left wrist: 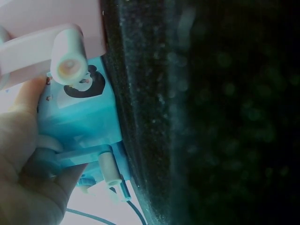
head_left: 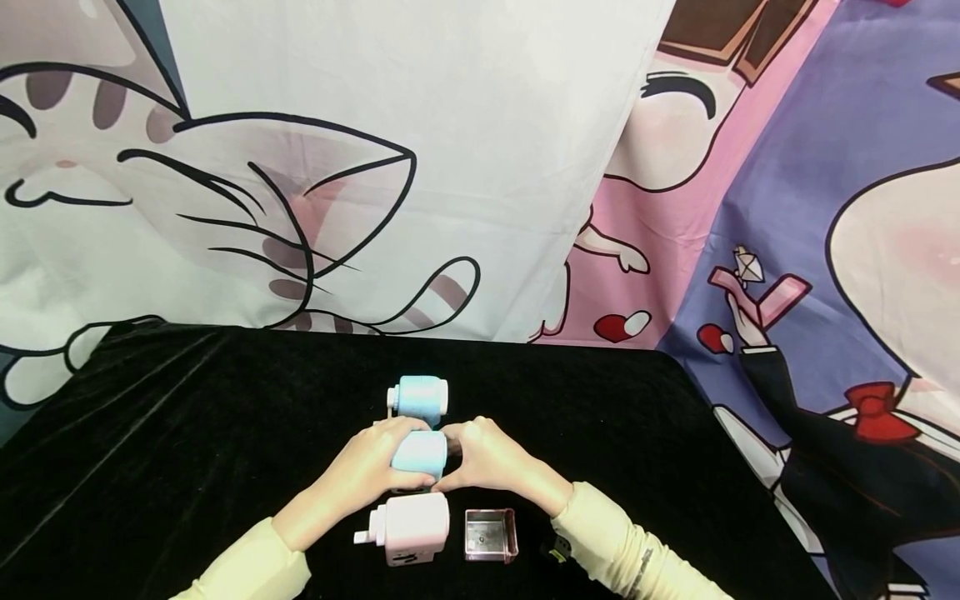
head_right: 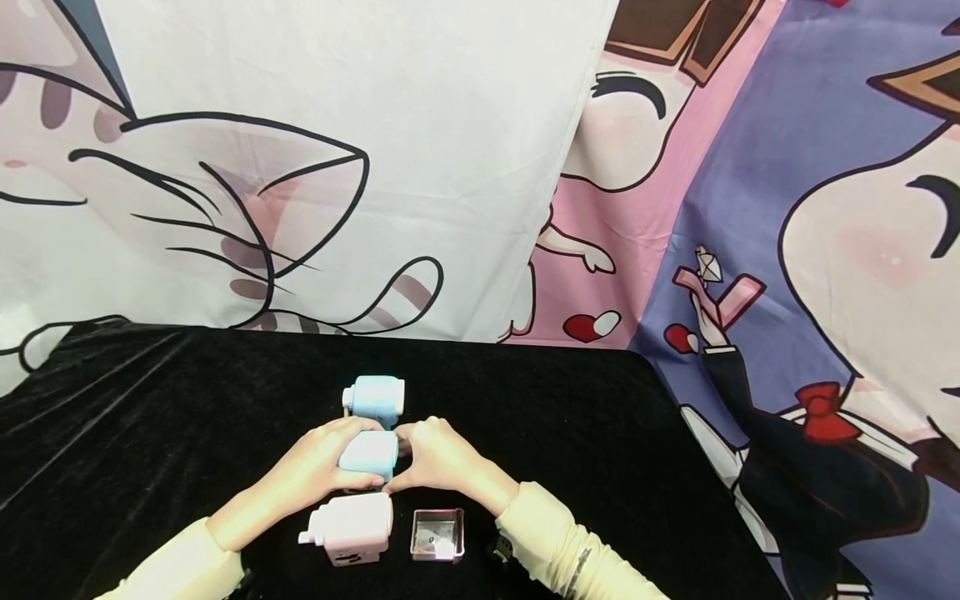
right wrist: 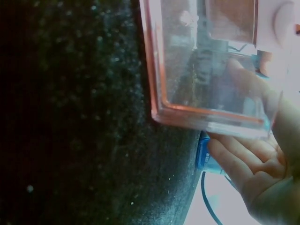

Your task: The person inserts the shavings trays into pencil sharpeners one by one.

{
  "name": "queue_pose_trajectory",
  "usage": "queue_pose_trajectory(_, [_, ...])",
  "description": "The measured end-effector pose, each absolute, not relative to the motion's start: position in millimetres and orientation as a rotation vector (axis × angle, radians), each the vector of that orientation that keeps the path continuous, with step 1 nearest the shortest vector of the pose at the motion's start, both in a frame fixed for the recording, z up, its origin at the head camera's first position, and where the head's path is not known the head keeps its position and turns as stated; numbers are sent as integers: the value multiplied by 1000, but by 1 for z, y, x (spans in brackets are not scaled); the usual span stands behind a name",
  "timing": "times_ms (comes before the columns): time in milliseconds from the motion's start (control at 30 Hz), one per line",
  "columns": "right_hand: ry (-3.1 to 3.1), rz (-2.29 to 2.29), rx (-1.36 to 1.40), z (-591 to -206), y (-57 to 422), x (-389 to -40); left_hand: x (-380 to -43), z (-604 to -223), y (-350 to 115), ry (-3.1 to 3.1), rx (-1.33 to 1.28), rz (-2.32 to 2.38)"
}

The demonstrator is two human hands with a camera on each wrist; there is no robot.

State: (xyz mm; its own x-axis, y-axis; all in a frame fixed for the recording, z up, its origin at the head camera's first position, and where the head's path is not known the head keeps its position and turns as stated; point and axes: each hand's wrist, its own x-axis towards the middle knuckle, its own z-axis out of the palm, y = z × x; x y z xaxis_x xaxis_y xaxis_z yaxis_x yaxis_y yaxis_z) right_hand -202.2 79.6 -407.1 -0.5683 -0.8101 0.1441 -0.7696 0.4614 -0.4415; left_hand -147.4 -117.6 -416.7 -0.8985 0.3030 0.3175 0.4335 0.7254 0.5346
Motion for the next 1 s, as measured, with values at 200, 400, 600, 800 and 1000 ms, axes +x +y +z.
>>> queue_pose_trajectory(200, [2608, -722, -1420, -407, 80, -202, -147, -416, -118, -2717, -588, -914])
queue_pose_trajectory(400, [2612, -728, -1415, -409, 81, -202, -146, -415, -118, -2721, -599, -915])
queue_pose_trajectory(600, [2610, -744, -1390, -409, 81, -199, -146, -416, -118, -2720, -606, -923])
queue_pose_trajectory(800, [2624, -748, -1392, -410, 82, -198, -146, -417, -119, -2705, -619, -907])
queue_pose_trajectory(1000, [2624, -763, -1392, -409, 82, -199, -147, -416, -119, -2694, -630, -908])
